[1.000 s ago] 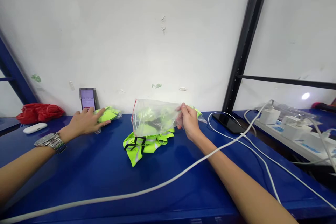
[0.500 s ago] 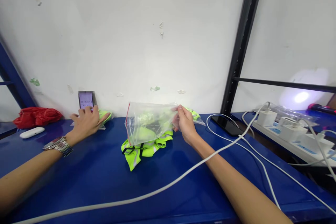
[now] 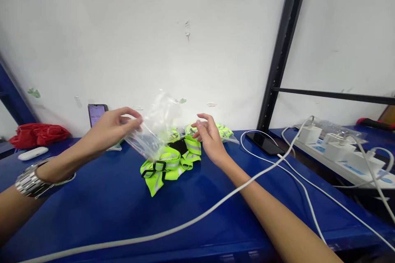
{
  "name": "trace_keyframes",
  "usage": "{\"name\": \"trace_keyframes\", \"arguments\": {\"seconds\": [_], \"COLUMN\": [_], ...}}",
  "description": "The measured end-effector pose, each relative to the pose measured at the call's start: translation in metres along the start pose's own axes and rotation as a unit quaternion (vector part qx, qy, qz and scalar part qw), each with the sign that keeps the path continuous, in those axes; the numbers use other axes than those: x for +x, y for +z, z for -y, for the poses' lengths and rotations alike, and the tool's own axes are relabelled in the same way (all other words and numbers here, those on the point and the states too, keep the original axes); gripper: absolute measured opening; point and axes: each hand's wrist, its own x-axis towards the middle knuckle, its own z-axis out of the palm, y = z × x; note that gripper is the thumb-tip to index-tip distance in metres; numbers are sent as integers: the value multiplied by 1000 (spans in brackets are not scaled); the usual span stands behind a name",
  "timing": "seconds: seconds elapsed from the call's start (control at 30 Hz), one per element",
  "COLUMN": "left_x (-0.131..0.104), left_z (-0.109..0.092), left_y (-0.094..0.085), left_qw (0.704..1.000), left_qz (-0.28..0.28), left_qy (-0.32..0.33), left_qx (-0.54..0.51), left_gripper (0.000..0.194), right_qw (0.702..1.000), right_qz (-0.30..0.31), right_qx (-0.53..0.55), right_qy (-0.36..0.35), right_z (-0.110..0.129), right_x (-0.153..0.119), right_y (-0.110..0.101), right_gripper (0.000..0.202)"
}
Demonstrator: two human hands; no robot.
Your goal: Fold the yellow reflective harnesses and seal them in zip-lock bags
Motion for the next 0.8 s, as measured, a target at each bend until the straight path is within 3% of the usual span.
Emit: {"name": "trace_keyframes", "arguments": {"seconds": [0.03,0.1,0.2,0.27,0.37,0.5,0.57,0.67,0.73,0.8], "left_x": [7,22,36,35,22,-6,-24,-48,-58,-61], "left_z": [17,55,102,116,102,44,18,1,4,12], "left_y": [-1,-2,-2,-1,3,22,38,63,75,80], "left_qw": [998,989,967,957,961,982,977,958,952,951], "left_qz": [-56,-109,-78,-100,-113,5,48,48,15,-4], "left_qy": [-31,-93,-147,-130,-12,130,178,240,265,286], "left_qx": [0,43,195,238,250,139,108,151,154,121], "left_gripper": [32,38,52,53,45,41,42,63,78,88], "right_qw": [999,995,981,964,918,834,817,825,853,893], "right_qz": [3,27,85,103,126,231,244,199,146,77], "right_qx": [-33,-89,-159,-217,-332,-459,-480,-472,-431,-363], "right_qy": [-14,-36,-73,-113,-176,-202,-207,-239,-257,-253], "right_z": [-1,-1,1,2,-1,-13,-17,-13,-4,8], "right_x": [0,-2,-6,-7,-7,-8,-9,-6,-3,0], "right_y": [-1,0,5,8,7,7,8,9,7,4], "right_gripper": [38,34,26,21,22,47,53,25,10,7]}}
